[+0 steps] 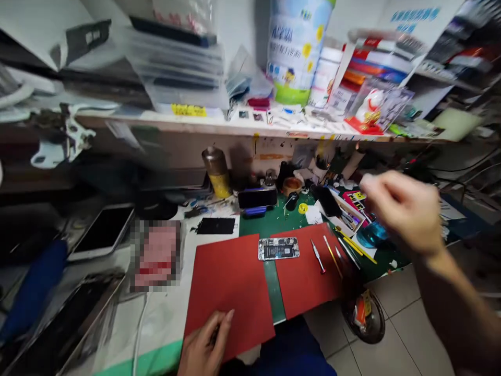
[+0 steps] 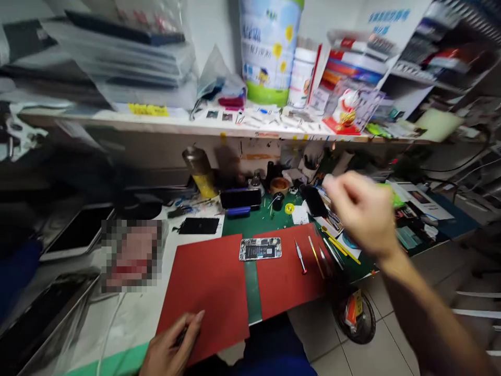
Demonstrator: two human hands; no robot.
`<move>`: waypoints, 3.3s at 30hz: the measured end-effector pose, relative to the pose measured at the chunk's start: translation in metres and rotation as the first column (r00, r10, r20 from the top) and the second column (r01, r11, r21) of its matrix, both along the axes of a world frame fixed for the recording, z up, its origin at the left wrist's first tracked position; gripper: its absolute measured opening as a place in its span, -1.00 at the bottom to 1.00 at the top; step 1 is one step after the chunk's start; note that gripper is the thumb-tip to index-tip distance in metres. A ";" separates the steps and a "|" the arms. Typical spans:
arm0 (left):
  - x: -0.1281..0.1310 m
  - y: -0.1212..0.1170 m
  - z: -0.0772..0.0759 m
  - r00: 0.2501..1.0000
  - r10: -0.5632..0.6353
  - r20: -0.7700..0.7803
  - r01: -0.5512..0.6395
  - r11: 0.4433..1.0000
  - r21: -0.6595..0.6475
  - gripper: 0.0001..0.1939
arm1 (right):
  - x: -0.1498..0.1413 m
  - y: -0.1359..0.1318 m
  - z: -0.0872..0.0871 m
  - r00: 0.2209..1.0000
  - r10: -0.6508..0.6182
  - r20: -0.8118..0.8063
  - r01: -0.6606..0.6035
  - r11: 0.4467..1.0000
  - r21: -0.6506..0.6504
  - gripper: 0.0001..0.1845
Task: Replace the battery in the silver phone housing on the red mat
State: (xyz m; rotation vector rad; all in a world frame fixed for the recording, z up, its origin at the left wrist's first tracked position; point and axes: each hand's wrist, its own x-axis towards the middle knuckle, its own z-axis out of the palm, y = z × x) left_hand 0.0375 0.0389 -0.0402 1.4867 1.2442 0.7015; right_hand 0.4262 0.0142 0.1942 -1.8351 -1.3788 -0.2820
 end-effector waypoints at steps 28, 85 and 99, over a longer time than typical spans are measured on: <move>0.008 -0.026 0.017 0.962 0.111 0.250 -0.067 0.982 -0.178 -0.74 | -0.058 0.079 -0.198 0.710 0.705 0.000 -0.507 0.511 -0.694 -0.21; 0.039 0.007 -0.015 0.754 0.250 0.607 0.043 0.904 -0.426 -0.57 | -0.196 -0.036 -0.240 0.292 -0.032 -0.956 -0.630 0.746 -0.217 -0.53; 0.042 0.009 -0.011 0.741 0.265 0.617 0.031 0.905 -0.425 -0.60 | -0.192 -0.037 -0.238 0.231 -0.005 -0.973 -0.692 0.702 -0.167 -0.60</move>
